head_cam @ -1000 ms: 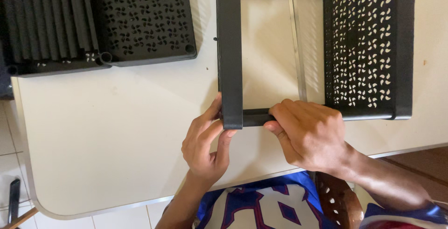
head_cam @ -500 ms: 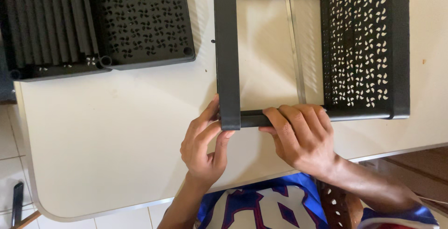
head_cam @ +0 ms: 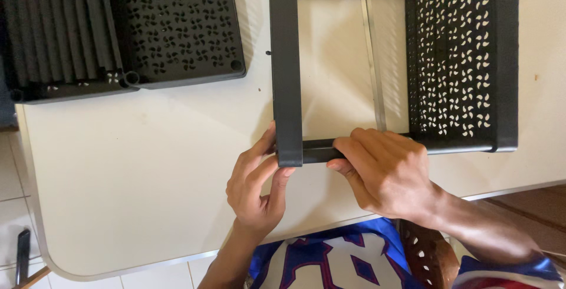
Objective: The person assembles a black plastic frame by inserting rods into a perforated tray and attaching a second tray to form a rectangular structure. They repeatedly adjust and reposition the components to ensure the frame is properly aligned.
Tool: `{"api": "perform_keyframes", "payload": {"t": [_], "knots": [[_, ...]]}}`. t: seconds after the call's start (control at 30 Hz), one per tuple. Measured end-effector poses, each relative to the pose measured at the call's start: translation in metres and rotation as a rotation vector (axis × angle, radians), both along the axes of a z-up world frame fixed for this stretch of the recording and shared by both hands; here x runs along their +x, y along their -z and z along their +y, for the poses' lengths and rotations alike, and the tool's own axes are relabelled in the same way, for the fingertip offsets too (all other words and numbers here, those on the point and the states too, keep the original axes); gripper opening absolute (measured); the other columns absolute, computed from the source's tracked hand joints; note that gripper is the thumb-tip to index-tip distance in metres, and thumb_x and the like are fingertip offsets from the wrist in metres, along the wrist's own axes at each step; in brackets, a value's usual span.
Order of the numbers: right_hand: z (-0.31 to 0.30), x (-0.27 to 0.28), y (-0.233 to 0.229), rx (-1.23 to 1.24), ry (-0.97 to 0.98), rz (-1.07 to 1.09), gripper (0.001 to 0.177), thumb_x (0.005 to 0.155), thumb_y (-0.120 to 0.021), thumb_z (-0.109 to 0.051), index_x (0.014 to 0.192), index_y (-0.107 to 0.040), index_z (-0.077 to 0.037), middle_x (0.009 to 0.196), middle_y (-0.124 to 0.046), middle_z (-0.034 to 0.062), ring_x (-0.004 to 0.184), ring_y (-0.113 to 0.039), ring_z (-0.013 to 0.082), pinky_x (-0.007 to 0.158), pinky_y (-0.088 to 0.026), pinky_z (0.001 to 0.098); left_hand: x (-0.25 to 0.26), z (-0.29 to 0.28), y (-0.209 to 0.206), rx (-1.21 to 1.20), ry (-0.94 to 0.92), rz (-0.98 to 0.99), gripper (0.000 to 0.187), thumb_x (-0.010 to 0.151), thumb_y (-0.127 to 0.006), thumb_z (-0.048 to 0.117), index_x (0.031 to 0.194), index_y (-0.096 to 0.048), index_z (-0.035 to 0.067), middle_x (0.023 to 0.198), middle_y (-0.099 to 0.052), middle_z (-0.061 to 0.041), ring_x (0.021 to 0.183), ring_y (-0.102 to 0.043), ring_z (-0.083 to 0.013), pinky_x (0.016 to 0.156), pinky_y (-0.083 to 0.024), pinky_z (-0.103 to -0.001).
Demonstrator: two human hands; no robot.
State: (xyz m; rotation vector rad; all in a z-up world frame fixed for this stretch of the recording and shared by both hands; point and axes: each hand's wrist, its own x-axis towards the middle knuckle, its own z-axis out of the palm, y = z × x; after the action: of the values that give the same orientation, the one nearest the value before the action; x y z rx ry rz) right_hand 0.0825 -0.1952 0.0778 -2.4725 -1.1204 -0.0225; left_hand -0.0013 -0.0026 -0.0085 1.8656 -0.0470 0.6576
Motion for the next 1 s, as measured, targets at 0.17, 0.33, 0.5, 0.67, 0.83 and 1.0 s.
{"api": "perform_keyframes", "payload": {"t": [0.17,0.33,0.5,0.67,0.83,1.0], "knots": [[0.002,0.004,-0.008,-0.050,0.012,0.122,0.018,0.094,-0.070,-0.021,0.091,-0.065,-0.004,0.074,-0.063,0.0075,0.053,-0.059,0.0252,0.048,-0.044,0.0387,0.001,0.002,-0.002,0.015,0.009,-0.002,0.023,0.097,-0.075,0.005,0.116,-0.061,0.005,0.132,-0.067,-0.026,0.119,-0.072,-0.0335,0.091,-0.061,-0.036],[0.005,0.003,-0.010,-0.008,0.013,0.070,0.019,0.093,-0.071,-0.020,0.095,-0.065,-0.003,0.076,-0.063,0.0081,0.057,-0.060,0.0264,0.051,-0.045,0.0387,0.001,0.001,-0.002,0.038,0.004,-0.006,0.026,0.098,-0.073,0.003,0.120,-0.059,0.005,0.135,-0.065,-0.027,0.118,-0.072,-0.0334,0.092,-0.061,-0.036],[0.003,-0.006,-0.008,0.048,0.041,-0.016,0.030,0.088,-0.077,-0.020,0.110,-0.067,-0.001,0.093,-0.065,0.0112,0.076,-0.062,0.0292,0.067,-0.049,0.0413,-0.005,-0.010,-0.002,-0.126,-0.037,0.010,0.033,0.100,-0.070,0.001,0.127,-0.051,0.001,0.140,-0.060,-0.026,0.125,-0.069,-0.0342,0.101,-0.061,-0.039],[-0.019,-0.023,-0.008,0.083,0.089,-0.101,0.040,0.087,-0.079,-0.011,0.123,-0.066,0.000,0.115,-0.065,0.0130,0.104,-0.063,0.0302,0.090,-0.050,0.0427,-0.014,-0.012,-0.012,0.421,-0.144,-0.114,0.032,0.099,-0.080,0.007,0.125,-0.062,0.004,0.140,-0.060,-0.014,0.139,-0.051,-0.0335,0.116,-0.046,-0.045],[-0.058,-0.030,-0.007,0.066,0.221,-0.200,0.039,0.088,-0.080,-0.005,0.124,-0.066,-0.001,0.123,-0.064,0.0123,0.114,-0.061,0.0294,0.105,-0.048,0.0462,-0.008,-0.024,-0.037,0.869,0.010,-0.142,0.034,0.105,-0.076,0.023,0.136,-0.068,0.014,0.144,-0.061,-0.001,0.138,-0.051,-0.0244,0.120,-0.036,-0.051],[-0.097,-0.038,-0.002,-0.004,0.451,-0.290,0.041,0.090,-0.082,-0.004,0.128,-0.066,-0.003,0.126,-0.063,0.0112,0.123,-0.058,0.0285,0.112,-0.043,0.0492,0.015,-0.049,-0.050,0.940,0.211,-0.080,0.045,0.106,-0.072,0.024,0.147,-0.059,0.011,0.146,-0.059,-0.007,0.135,-0.057,-0.0240,0.119,-0.039,-0.053]]}}
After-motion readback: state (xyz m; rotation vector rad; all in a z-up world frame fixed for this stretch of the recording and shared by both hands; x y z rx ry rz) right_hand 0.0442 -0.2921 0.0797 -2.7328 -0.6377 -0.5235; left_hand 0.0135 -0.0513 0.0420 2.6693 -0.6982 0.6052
